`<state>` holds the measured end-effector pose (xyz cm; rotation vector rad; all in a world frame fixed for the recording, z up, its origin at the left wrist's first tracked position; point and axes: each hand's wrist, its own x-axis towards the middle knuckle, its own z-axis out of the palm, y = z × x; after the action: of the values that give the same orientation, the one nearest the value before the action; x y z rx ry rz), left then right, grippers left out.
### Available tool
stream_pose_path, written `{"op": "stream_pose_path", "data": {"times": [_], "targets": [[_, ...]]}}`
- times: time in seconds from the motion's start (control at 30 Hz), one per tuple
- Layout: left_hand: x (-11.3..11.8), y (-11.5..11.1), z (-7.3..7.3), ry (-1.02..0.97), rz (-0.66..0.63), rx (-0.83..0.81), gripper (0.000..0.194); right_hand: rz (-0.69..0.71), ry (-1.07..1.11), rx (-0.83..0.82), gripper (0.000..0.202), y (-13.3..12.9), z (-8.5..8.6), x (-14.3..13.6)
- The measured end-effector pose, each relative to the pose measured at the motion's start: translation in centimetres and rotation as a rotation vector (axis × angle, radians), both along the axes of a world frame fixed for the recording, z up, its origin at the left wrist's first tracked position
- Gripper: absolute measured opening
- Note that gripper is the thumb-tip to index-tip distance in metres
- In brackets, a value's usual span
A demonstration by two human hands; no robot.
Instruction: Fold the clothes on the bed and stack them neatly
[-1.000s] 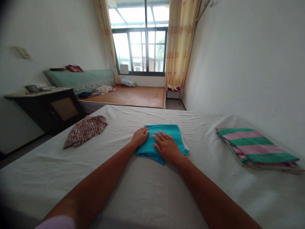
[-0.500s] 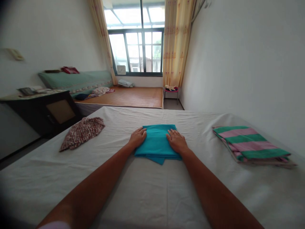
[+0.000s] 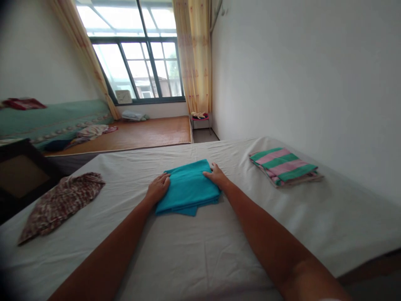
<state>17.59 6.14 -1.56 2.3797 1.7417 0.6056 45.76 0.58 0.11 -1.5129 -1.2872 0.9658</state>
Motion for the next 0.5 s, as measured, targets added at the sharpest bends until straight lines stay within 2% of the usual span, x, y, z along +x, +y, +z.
{"op": "stream_pose_path", "data": {"times": [0.1, 0.27, 0.4, 0.5], "targets": [[0.0, -0.1, 0.2, -0.014, -0.013, 0.009, 0.043, 0.056, 0.312, -0.154, 0.068, -0.7, 0.7, -0.3], [-0.4, -0.3, 0.6, -0.099, -0.042, 0.001, 0.043, 0.239, 0.562, -0.264, 0.042, -1.6, 1.3, -1.8], [-0.8, 0.1, 0.6, -0.145, -0.027, 0.016, 0.044, 0.122, 0.540, -0.108, 0.027, -1.8, 3.4, -1.5], [-0.9, 0.4, 0.2, -0.105, -0.014, 0.021, 0.043, 0.013, 0.561, 0.136, 0.030, -2.5, 6.7, 1.7]]}}
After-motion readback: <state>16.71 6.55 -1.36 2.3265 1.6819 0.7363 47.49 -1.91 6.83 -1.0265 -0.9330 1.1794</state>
